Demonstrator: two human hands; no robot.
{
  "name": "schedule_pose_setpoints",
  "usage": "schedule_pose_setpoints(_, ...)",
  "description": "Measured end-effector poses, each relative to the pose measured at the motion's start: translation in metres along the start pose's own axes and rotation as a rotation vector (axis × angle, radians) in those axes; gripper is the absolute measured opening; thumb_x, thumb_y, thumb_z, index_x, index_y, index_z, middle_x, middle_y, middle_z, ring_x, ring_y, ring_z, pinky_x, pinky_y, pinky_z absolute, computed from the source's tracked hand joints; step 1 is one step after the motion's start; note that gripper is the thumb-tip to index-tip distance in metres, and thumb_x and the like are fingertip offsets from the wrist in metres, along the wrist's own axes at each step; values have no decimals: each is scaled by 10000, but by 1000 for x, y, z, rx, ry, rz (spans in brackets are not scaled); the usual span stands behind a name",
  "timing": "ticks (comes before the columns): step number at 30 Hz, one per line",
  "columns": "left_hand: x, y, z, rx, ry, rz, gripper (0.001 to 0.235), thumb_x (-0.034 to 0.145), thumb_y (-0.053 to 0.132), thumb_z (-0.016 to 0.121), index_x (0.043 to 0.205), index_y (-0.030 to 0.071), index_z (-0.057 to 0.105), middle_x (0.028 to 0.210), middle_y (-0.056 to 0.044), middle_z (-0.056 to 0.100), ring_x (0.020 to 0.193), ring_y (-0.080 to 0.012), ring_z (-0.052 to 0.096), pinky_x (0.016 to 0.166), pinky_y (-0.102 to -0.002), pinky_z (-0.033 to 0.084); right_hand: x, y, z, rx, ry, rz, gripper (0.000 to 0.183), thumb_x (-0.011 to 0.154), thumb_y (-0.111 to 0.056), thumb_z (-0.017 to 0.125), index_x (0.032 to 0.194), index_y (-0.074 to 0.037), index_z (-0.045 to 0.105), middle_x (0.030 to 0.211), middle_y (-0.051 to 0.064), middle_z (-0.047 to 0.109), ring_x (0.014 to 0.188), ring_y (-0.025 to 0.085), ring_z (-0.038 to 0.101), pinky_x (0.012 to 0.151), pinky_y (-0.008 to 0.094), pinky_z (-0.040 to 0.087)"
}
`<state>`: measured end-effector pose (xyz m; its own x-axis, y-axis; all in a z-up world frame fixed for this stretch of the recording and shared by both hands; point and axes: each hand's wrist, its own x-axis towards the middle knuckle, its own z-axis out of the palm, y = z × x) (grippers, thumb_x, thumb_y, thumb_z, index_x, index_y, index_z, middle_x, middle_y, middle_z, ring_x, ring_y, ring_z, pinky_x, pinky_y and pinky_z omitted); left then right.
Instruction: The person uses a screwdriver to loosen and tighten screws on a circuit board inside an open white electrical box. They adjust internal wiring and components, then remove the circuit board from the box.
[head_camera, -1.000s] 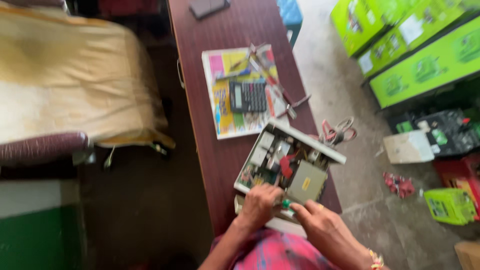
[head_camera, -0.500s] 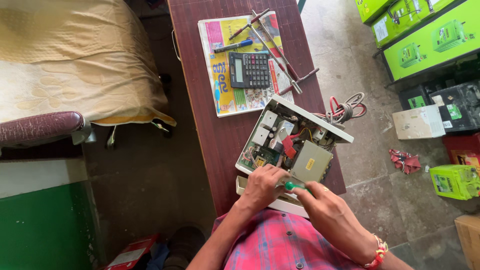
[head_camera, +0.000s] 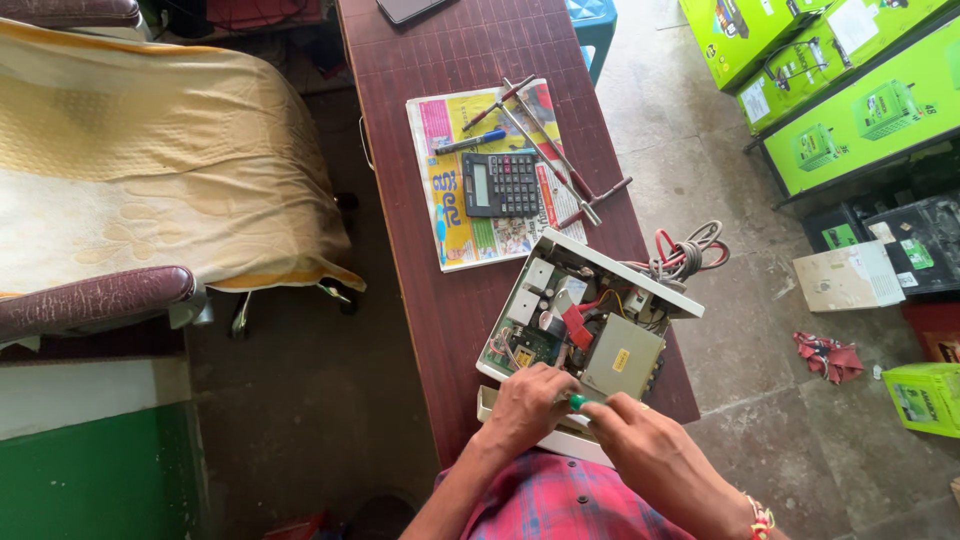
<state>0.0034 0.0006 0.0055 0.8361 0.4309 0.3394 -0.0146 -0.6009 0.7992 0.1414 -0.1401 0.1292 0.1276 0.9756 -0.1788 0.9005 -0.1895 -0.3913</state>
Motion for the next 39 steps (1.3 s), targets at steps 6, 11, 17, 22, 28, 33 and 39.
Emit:
schedule_pose_setpoints(6, -3, -7, 4, 60, 0, -26, 187, 794, 83, 816, 908, 112, 671, 822, -63, 669, 846, -253, 673, 740, -403, 530, 7, -7, -8, 65, 244, -196, 355, 757, -128, 713, 1097, -70, 627, 1167, 196, 610, 839, 385, 686, 674, 434, 575)
schedule_pose_setpoints(11, 5, -3, 6, 104, 36, -101, 252, 744, 129, 840, 836, 68, 614, 806, -92, 649, 806, -275, 658, 704, -409, 526, 6, -9, -4, -3, 36, 177, 436, 895, -291, 726, 1272, -101, 619, 985, 76, 636, 847, 315, 709, 732, 416, 592)
schedule_pose_setpoints(17, 0, -3, 0, 78, 19, 108, 190, 774, 82, 787, 915, 123, 668, 870, -27, 691, 857, -247, 679, 741, -381, 519, 6, -9, -17, -26, 240, -288, 417, 742, -5, 645, 1140, -119, 590, 1156, 167, 604, 894, 372, 694, 732, 404, 580)
schedule_pose_setpoints(22, 3, -11, 6, 139, 17, -46, 404, 642, 329, 901, 768, 72, 616, 721, -71, 625, 737, -262, 649, 668, -411, 512, 10, -14, -15, 28, 137, 124, 602, 811, -324, 796, 1280, -5, 594, 1132, 166, 635, 796, 359, 697, 652, 416, 583)
schedule_pose_setpoints(28, 1, -8, 0, 133, 56, -36, 404, 651, 321, 902, 840, 73, 645, 755, -56, 643, 734, -245, 654, 650, -390, 515, 10, -11, -13, 112, 169, 84, 298, 850, -162, 753, 1115, -76, 647, 1090, 132, 655, 782, 346, 712, 658, 411, 591)
schedule_pose_setpoints(33, 8, 10, -17, -30, 105, -27, 329, 734, 236, 896, 924, 83, 675, 899, -55, 720, 872, -238, 714, 758, -361, 566, 14, -14, -21, 306, 266, -12, 318, 821, -103, 770, 1110, -35, 656, 1131, 98, 723, 913, 305, 747, 732, 364, 616)
schedule_pose_setpoints(39, 20, 15, -55, -57, 267, -110, 285, 829, 52, 796, 1099, 61, 705, 1067, -90, 744, 1022, -278, 711, 885, -389, 585, 1, -2, -53, 387, 383, 210, 289, 810, -96, 794, 1075, -45, 691, 1061, 61, 785, 847, 136, 792, 706, 276, 631)
